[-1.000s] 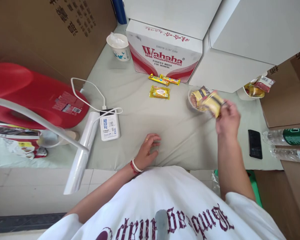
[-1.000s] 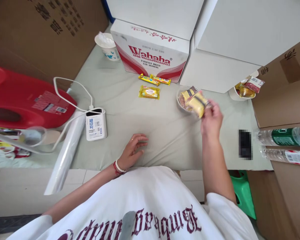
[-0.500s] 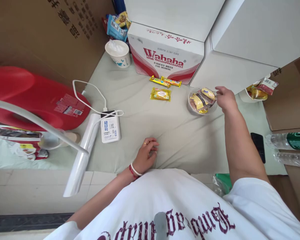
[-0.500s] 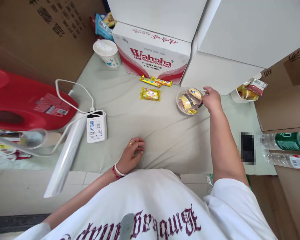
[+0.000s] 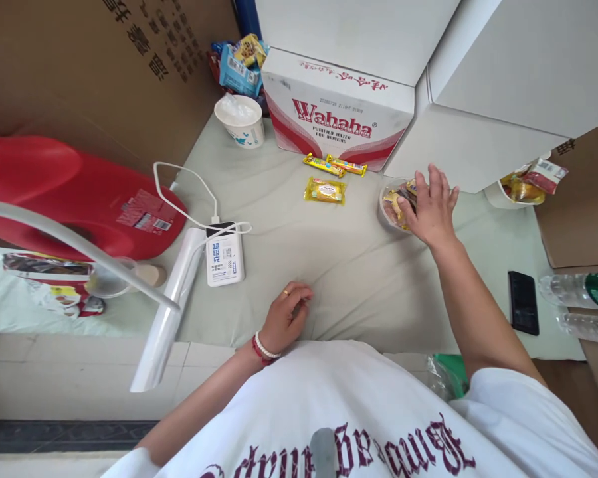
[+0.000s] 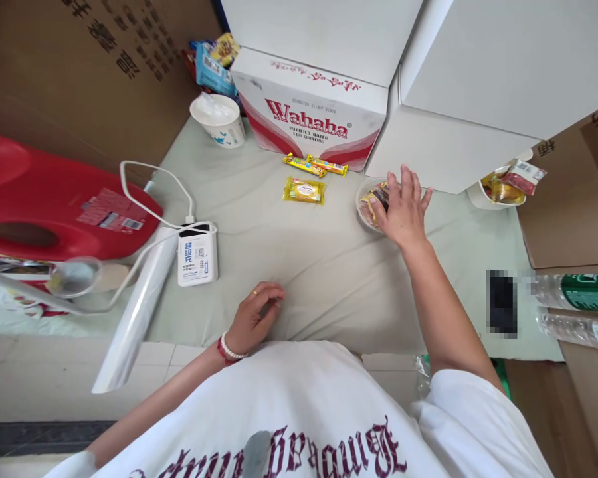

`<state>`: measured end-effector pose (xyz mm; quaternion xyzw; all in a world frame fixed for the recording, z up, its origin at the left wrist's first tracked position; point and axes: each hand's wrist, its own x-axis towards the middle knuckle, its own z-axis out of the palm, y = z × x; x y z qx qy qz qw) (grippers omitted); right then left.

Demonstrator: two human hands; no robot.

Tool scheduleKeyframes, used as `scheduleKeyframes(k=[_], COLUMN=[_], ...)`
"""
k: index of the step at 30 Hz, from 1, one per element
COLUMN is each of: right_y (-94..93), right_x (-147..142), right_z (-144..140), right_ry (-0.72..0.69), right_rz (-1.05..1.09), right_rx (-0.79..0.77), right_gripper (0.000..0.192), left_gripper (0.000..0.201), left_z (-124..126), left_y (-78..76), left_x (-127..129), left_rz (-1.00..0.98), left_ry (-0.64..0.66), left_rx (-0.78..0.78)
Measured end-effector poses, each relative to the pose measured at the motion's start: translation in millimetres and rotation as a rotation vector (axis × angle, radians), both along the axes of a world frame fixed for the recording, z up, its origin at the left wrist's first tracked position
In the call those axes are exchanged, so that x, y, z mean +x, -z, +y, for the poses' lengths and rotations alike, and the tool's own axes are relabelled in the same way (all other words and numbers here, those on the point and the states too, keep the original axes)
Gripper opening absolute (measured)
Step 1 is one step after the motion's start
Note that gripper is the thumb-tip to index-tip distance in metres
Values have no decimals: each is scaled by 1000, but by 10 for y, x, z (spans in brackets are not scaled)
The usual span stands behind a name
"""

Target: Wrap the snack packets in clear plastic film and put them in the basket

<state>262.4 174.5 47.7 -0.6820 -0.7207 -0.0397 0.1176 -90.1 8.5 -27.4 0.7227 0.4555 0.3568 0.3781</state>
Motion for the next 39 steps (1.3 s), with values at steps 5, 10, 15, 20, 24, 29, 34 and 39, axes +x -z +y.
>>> scheduleKeyframes(k=[5,10,15,20,24,29,34,39], right_y=[126,93,-327,-221,7,80,122,213], right_x=[-103,-89,-934,-2383,-3156,-3088,-2143,-1324], right_z=[-274,-315,133,1275,2066,1888,638,-704], right_ry=[-312,-346,-427,-550,-530,-575,-675,-605], right_rz=[-99,-128,-68,1,27,34,173,400], right_rx=[-72,-126,-135,-272,-244,-171,-161,-257], right_gripper=[38,16,27,45,56,42,41,38], left_gripper=[31,26,22,23,23,23,18,66], left_z=[-157,-330,-402,-439,-438,-420,-271,184], left_y=[-39,53,204,228,207,150,14,-75], left_x=[-333,-645,-698,-655,-657,-701,-547,-50], left_rz=[78,209,332,372,360,229,-150,-747], left_ry=[-36,-108,-197,-229,-234,-218,-235,-326], left_rx=[145,246,297,307,285,215,-112,-561])
